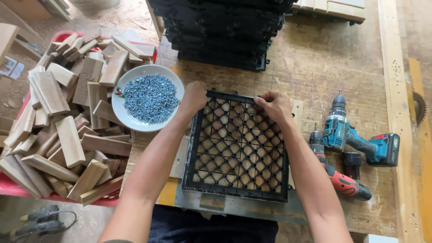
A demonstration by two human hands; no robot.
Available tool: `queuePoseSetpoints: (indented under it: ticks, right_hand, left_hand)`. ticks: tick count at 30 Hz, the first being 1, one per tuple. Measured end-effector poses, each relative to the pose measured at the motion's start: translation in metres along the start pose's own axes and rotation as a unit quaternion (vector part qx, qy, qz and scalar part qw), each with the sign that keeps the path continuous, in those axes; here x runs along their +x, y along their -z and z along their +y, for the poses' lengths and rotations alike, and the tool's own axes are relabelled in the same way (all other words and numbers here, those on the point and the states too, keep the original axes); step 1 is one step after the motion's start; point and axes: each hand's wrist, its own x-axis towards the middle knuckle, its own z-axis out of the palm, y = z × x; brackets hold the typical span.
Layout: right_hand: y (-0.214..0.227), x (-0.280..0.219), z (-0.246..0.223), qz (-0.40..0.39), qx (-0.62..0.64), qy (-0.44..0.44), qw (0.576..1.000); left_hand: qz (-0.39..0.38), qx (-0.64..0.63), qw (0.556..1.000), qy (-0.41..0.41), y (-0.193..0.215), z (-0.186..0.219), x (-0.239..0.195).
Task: Screwing a black plastic grid onto wooden slats using a power drill to assemble a modular tile.
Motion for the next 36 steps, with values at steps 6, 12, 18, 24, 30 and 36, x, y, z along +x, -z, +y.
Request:
queuePoseSetpoints:
  ticks: [6, 12, 18, 24, 30, 36]
  right_hand:
    - [-0.001, -0.001, 0.002, -0.003, -0.035, -0.019, 0.999]
    - [-0.011, -0.005, -0.014, 0.013, -0.094, 0.209, 0.973]
    - [-0.045, 0.021, -0.048, -0.055, -0.068, 0.121, 0.989]
    - [-0.062, 0.026, -0.079, -0.127, -0.036, 0.107, 0.985]
    - [-0.08, 0.031, -0.09, -0.17, -0.006, 0.045, 0.984]
    - [-0.075, 0.008, -0.094, -0.14, -0.033, 0.034, 0.989]
  left_hand:
    - [-0.003, -0.006, 1.0, 0.013, 0.002, 0.013, -0.012]
    - [0.017, 0.002, 0.999, 0.027, -0.002, 0.009, -0.006]
    - [0.09, -0.053, 0.992, 0.077, 0.001, 0.027, -0.022]
    - [0.108, -0.053, 0.983, 0.137, 0.019, 0.049, -0.034]
    - [0.086, 0.008, 0.988, 0.131, 0.023, 0.058, -0.028]
    - [0.112, 0.037, 0.983, 0.137, -0.015, 0.033, -0.043]
